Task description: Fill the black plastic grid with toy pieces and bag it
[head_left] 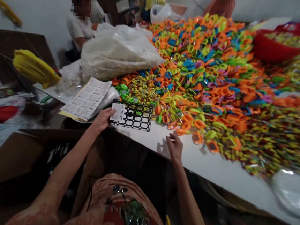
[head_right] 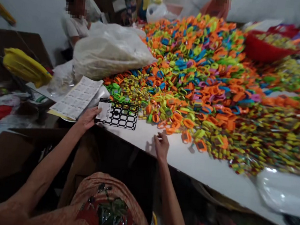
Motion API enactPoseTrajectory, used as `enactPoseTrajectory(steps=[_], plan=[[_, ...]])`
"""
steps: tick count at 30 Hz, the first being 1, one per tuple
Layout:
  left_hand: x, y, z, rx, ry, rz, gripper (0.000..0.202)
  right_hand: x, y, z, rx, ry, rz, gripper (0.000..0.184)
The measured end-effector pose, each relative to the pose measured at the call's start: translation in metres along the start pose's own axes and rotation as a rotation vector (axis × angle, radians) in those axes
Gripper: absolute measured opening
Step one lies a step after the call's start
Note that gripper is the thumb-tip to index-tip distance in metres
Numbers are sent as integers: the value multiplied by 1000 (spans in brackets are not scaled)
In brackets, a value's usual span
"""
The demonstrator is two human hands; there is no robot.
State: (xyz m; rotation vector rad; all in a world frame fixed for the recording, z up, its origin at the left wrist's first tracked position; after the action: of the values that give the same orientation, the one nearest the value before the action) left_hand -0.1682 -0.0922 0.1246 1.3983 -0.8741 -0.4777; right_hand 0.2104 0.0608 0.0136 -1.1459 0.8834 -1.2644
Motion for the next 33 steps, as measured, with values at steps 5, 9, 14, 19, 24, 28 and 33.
enactPoseTrajectory(steps=[5,9,14,19,24,28,33], plan=[[-8,-44,-65,150,-257,168,52,-5,-73,-49,-191,-145,45,63],[20,-59,-76,125,-315,106,62,6,-73,-60,-344,-123,-85,58],[39,-67,-84,206,-423,26,59,24,-18,-70,-562,-41,-326,62],[47,-63,-97,82,-607,84,60,35,-2,-55,-556,7,-385,61],[9,-84,-94,-14,-438,136,57,30,-15,-36,-453,54,-244,61],[-8,-112,-105,-60,-396,182,60,33,-7,-35,-431,-5,-242,54],[-29,-88,-126,-187,-422,-106,66,32,-28,-1,-256,-31,-15,48]])
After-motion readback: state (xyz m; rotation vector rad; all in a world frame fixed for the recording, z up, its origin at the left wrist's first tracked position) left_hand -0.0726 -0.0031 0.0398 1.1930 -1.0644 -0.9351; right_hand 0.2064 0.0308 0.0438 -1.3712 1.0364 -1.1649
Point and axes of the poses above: each hand's wrist, its own x-axis away from the middle knuckle, its own z-axis out of the back of the hand, y = z × x, the point moved 10 cm from there along -x, towards the middle knuckle, and after that the axes turned 1 degree about -z, right-handed, at the moved point
